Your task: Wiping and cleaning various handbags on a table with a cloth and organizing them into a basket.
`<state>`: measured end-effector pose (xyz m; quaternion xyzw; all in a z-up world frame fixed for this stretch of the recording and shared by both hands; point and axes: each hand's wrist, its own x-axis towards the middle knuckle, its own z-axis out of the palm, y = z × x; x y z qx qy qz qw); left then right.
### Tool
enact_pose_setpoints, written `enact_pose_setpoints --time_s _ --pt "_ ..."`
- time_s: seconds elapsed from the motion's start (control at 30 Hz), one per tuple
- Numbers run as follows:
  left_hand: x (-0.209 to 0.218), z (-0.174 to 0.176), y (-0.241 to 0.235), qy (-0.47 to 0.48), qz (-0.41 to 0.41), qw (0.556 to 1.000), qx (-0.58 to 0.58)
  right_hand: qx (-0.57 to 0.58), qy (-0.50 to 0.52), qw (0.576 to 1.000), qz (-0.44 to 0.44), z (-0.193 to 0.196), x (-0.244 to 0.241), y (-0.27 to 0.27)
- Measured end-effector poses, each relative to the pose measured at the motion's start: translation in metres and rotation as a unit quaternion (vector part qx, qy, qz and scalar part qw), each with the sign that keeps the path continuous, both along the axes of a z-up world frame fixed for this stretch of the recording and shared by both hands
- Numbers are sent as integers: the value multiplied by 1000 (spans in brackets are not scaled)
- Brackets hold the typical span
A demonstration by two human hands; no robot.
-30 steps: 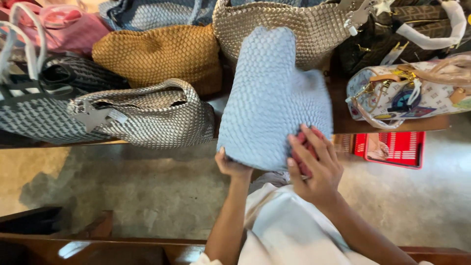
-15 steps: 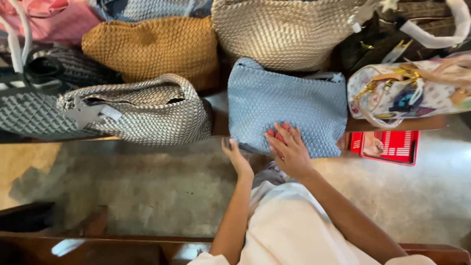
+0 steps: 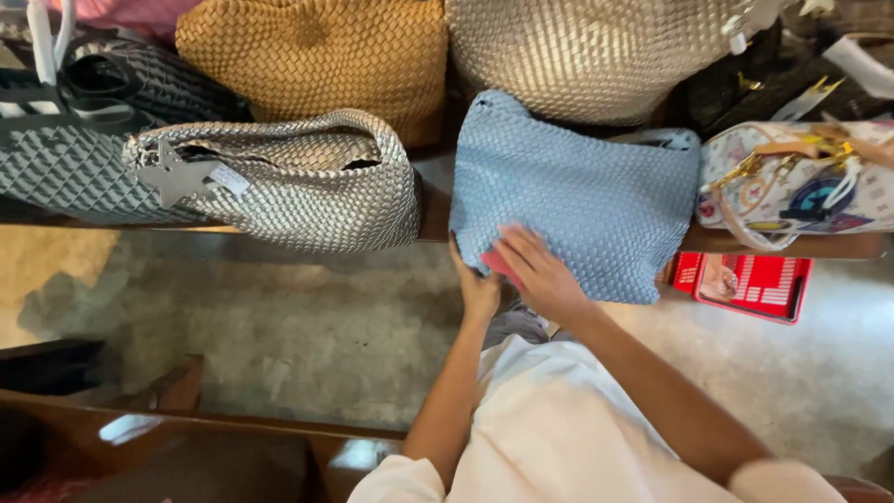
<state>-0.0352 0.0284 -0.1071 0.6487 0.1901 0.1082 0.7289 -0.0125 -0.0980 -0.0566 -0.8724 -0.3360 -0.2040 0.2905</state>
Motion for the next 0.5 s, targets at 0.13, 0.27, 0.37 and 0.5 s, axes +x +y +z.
enact_pose_setpoints --time_s 0.13,0.27,0.37,0.5 --pt "2 -8 11 35 -40 998 -31 -84 4 995 47 2 46 61" --pt "1 -6 18 140 -63 972 -179 -174 74 982 22 -1 77 103" --pt "7 59 19 171 -61 967 -176 -133 25 988 -79 -3 83 98" --pt "12 65 19 208 -47 962 -169 -129 28 983 -129 16 97 45"
